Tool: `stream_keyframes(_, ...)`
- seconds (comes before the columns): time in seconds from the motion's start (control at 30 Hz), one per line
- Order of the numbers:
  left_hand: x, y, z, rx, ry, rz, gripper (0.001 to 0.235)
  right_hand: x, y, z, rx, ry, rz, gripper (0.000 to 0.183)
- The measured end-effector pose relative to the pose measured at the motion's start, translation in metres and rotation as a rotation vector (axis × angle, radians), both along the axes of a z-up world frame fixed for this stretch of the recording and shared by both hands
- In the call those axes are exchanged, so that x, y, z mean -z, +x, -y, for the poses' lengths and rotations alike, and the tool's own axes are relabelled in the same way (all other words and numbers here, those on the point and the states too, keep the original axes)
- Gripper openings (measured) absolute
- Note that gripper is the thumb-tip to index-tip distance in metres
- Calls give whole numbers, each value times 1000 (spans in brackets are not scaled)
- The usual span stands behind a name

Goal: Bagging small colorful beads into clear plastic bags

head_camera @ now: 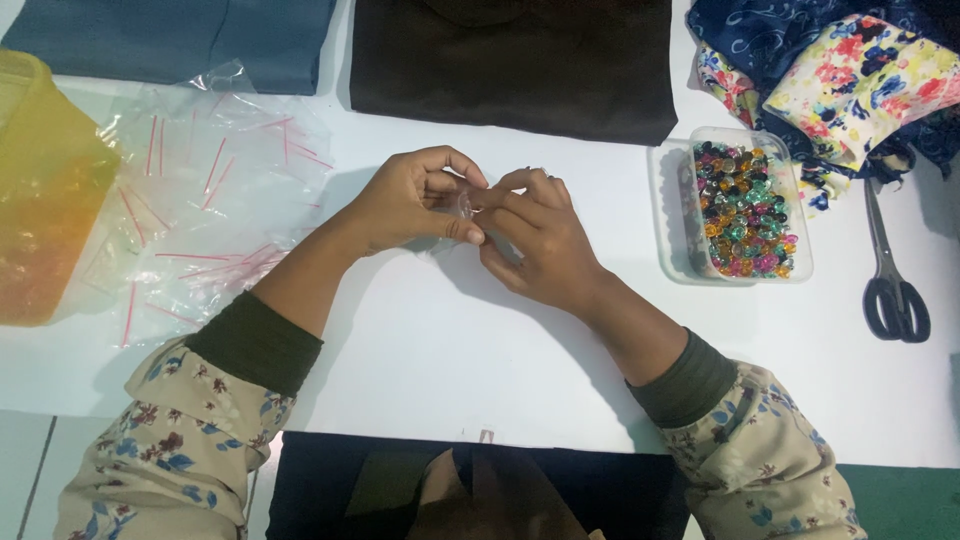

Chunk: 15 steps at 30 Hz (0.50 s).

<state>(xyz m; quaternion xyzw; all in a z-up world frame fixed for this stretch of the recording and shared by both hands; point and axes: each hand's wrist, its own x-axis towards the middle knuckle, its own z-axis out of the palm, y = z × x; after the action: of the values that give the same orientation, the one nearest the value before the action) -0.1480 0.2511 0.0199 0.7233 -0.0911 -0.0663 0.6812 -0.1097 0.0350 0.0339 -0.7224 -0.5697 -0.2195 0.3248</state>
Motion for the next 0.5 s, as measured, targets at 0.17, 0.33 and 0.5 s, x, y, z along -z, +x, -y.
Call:
stream_keyframes(0.17,-8,-2,4,-76,-20,12,50,-7,2,-1,-14,72,-63,14)
stream_keyframes(0.33,-6,-2,5,-161,-40,58,48,-19,19,10,-47,245,-145,20)
stream_keyframes(0.5,-11,-4,10,-205,-91,127,53,8,57,35,184,198,-306,19)
